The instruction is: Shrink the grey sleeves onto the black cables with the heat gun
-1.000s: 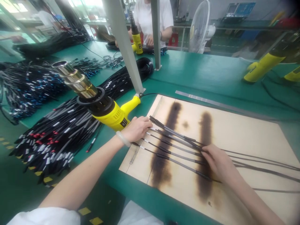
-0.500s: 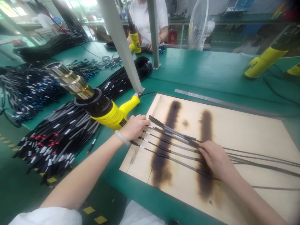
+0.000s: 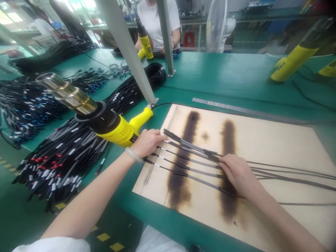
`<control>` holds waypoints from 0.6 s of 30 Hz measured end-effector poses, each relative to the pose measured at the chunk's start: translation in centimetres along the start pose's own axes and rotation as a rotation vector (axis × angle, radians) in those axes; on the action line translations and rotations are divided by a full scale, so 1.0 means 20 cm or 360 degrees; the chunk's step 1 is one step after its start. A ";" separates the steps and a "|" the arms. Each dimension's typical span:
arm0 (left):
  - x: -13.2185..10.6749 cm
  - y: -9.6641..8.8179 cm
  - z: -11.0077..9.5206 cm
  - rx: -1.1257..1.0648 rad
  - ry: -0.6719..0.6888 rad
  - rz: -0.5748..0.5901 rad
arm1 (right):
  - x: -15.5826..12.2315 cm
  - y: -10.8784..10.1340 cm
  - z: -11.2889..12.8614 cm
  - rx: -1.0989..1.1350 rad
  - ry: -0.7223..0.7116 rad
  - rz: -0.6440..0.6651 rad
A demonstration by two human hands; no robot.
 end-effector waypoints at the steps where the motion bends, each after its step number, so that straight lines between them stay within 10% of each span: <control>1: 0.00 0.01 0.00 0.0026 0.0027 0.0015 | -0.01 0.00 -0.01 -0.0016 -0.0004 0.0013; 18: 0.02 -0.02 -0.03 -0.0086 0.0024 0.0219 | -0.07 -0.08 -0.12 -0.0363 -0.0085 0.0204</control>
Point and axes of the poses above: each hand's wrist, its own x-axis towards the middle knuckle, its own y-axis out of the palm, z = x × y, the point moved 5 cm from there along x, towards the middle knuckle, and after that the axes turned 3 degrees about y, right-handed, at the moved point
